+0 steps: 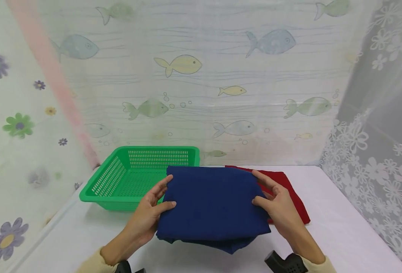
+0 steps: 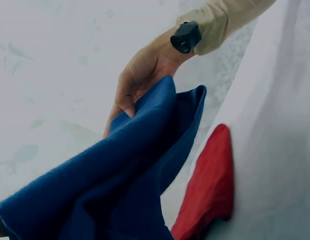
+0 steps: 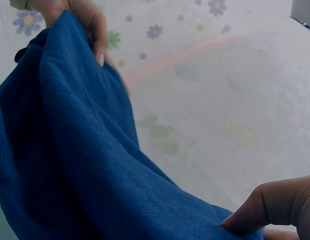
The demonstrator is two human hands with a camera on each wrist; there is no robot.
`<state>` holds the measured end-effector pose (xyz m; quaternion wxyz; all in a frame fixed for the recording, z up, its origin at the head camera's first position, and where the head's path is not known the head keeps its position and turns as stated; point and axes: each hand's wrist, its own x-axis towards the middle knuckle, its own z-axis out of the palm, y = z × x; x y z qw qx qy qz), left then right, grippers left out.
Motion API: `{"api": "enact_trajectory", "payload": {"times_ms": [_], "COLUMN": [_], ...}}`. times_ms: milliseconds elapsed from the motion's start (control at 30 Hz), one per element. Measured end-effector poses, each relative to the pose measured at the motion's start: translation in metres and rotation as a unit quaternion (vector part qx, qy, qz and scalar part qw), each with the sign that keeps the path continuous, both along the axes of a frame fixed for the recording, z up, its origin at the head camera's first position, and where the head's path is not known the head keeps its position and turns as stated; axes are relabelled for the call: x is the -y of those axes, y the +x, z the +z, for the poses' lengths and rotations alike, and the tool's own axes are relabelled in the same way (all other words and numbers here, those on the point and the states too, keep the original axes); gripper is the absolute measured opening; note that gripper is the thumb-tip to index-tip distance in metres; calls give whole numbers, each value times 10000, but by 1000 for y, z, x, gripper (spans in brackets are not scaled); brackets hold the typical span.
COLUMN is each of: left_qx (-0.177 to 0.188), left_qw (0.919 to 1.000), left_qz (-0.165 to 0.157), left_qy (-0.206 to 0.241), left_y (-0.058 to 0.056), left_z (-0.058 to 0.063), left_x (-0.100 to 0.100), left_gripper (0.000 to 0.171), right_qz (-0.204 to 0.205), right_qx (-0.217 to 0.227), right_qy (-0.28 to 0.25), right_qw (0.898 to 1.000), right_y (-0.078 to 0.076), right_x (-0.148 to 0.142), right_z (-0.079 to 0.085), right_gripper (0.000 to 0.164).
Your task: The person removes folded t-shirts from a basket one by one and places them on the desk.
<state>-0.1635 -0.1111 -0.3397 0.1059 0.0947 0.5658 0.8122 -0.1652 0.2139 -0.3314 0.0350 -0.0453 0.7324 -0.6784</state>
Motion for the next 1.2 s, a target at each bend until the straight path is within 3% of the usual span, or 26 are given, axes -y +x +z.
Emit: {"api": "enact_trajectory", "payload": {"times_ms": [233, 433, 667, 1000, 1200], "left_qx": [21, 207, 368, 390, 378], "left_qw": [9998, 9993, 9982, 9960, 9941], "left_qz": [-193, -271, -429, -806, -1009], "left_qy": [17, 138, 195, -15, -144], "left_y": [5, 8, 14, 25, 28], "left_z": [-10, -21, -33, -58, -68], "left_x": [-18, -38, -63, -94, -108], "left_gripper": [74, 75, 75, 80, 82], "right_qz": [-50, -182, -53, -31, -327], "right_qx": [-311, -289, -319, 186, 575], "right_qy": [206, 256, -107, 338, 995], "right_qw": [9993, 9991, 9994, 9992, 9928], "right_y": [13, 23, 35, 45, 47], "right_x": [-27, -48, -77, -105, -119], "right_z": [-13, -25, -36, -45, -52], "right_gripper": [71, 70, 70, 73, 74]}}
